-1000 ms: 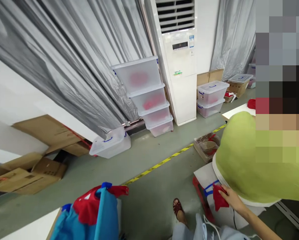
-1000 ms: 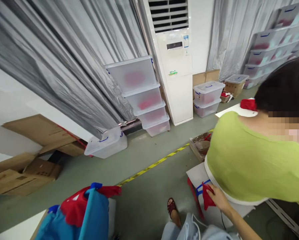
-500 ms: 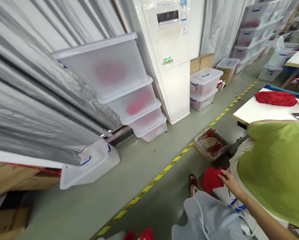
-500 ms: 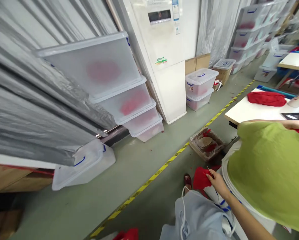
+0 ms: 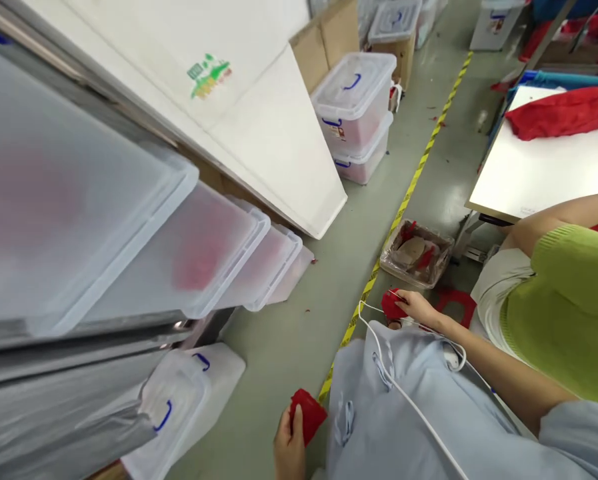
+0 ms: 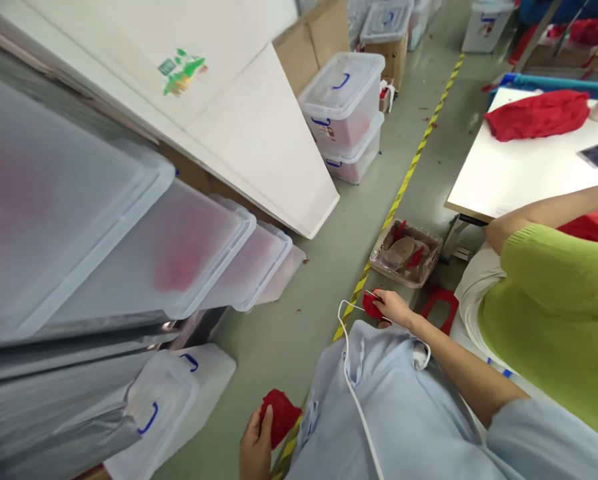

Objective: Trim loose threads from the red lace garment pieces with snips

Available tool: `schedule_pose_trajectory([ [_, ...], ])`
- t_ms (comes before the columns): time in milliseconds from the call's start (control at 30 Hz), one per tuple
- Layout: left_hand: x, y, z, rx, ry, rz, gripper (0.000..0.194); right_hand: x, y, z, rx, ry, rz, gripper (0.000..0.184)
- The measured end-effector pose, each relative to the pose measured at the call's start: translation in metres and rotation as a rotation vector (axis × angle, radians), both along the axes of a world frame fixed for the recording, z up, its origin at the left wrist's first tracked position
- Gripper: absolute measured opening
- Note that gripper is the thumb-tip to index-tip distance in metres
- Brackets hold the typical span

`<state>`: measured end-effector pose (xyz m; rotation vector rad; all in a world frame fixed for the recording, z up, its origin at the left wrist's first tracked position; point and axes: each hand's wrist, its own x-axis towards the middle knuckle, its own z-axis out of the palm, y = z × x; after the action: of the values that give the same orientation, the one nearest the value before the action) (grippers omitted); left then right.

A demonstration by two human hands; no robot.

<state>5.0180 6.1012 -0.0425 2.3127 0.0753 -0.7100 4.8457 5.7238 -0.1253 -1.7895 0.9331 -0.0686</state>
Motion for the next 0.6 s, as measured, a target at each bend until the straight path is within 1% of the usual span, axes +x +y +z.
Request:
schedule_pose_trajectory([
  [67, 0.029, -0.017, 0.004, -0.022, 0.104, 0.003, 0.063, 0.009, -0.004, 0.0, 0.015, 0.019, -0.043, 0.009],
  [100, 0.047, -0.028, 0.004, -0.02, 0.134, -0.015, 0.064, 0.013, -0.008, 0.001, 0.015, 0.027, -0.08, 0.009],
  [167, 0.088, -0.051, 0.001, 0.002, 0.134, -0.102, 0.066, 0.019, -0.019, 0.003, -0.005, 0.041, -0.185, 0.01],
  [233, 0.139, -0.077, -0.005, 0.01, 0.099, -0.202, 0.069, 0.023, -0.032, 0.009, -0.042, 0.048, -0.325, 0.011],
  [333, 0.224, -0.122, -0.011, -0.022, 0.007, -0.342, 0.066, 0.023, -0.046, 0.027, -0.105, 0.033, -0.562, 0.018],
  [400, 0.279, -0.157, -0.011, -0.049, -0.022, -0.437, 0.061, 0.022, -0.048, 0.041, -0.133, 0.012, -0.705, 0.023],
  [467, 0.325, -0.194, -0.011, -0.046, -0.033, -0.526, 0.06, 0.02, -0.045, 0.051, -0.147, -0.001, -0.826, 0.025],
  [533, 0.357, -0.233, -0.013, -0.041, -0.025, -0.598, 0.062, 0.017, -0.041, 0.056, -0.153, -0.002, -0.933, 0.026],
  [600, 0.374, -0.274, -0.02, -0.051, 0.034, -0.678, 0.063, 0.013, -0.04, 0.057, -0.162, 0.005, -1.029, 0.027],
])
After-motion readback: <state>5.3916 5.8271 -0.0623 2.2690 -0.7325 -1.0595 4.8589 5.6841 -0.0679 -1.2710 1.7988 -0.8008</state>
